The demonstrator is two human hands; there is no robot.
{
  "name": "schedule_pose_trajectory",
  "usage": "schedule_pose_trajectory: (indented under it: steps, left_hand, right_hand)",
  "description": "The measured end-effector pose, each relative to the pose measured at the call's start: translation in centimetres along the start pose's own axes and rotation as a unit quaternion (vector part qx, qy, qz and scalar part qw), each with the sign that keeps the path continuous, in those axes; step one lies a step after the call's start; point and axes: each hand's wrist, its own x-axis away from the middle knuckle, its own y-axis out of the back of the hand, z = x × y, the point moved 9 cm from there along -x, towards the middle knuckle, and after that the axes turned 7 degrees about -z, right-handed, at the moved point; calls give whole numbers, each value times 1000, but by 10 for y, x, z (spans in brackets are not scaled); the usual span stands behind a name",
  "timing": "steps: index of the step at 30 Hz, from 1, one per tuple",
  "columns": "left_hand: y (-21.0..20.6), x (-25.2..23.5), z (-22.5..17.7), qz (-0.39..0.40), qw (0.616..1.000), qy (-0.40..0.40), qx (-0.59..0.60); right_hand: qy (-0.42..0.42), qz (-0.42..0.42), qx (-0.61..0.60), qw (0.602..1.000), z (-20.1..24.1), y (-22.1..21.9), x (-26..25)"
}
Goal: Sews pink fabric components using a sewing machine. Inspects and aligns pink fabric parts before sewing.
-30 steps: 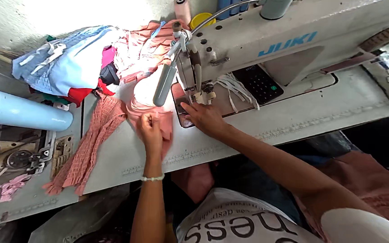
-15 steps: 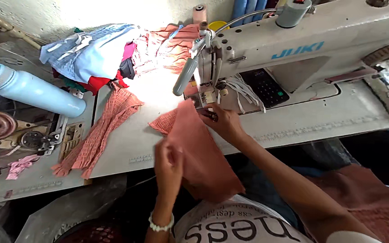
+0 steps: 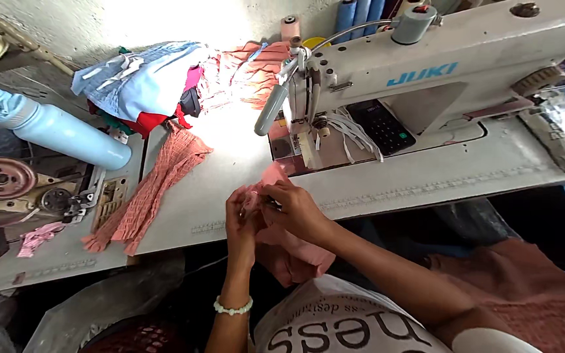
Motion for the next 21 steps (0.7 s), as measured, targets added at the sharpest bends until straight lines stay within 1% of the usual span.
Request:
schedule_pose_trajectory:
  steps: [2,3,5,7,8,9,10,12,13,15,17,18,19,20,21]
  left_hand:
    - [-15,-2,-15,20,990,-102,-92]
    - [-20,-2,-23,22,983,-147,-110]
    - [-29,-1,-43,29,968,-223,-109]
    - [-32,0,-62,24,956,-267,-122]
    - [-32,0,-68,27,952,-274,-131]
    - [-31,1,-73,32,953,-269,-136]
    - [-30,3,-76,39,960,-248,-125]
    - [-30,7,-74,70,985,-155,-34]
    - [-35,12,-72,103,990,-98,23]
    - [-51,23,-67,194,975,-3,111]
    - [-66,31,-63,242,955,51,161]
    - [-72,33,-60,250,950,66,173]
    - [-76,34,-58,251,948,75,179]
    - [-79,35,-56,249,948,80,180]
    - [-82,35,-54,240,951,83,177]
  right_hand:
    - [23,19,-57,998,20,12,10]
    - [35,28,-92,995,28,18,15]
    - [40,55,-187,980,38,32,23]
    - [33,64,-266,961,36,52,31]
    - [23,49,-290,955,30,67,35]
    - [3,18,-303,953,19,85,39]
    - [-33,-32,-312,949,3,104,43]
    - [-124,-149,-334,922,-33,142,50]
    - [-159,-192,-342,906,-48,156,53]
    - [-207,-228,-332,892,-69,169,59]
    - [-240,-234,-281,899,-81,171,63]
    - [-237,-237,-223,915,-83,173,64]
    - [-209,-243,-138,937,-79,176,65]
    - [-157,-249,-49,954,-71,181,65]
    - [-100,-250,23,963,-58,183,64]
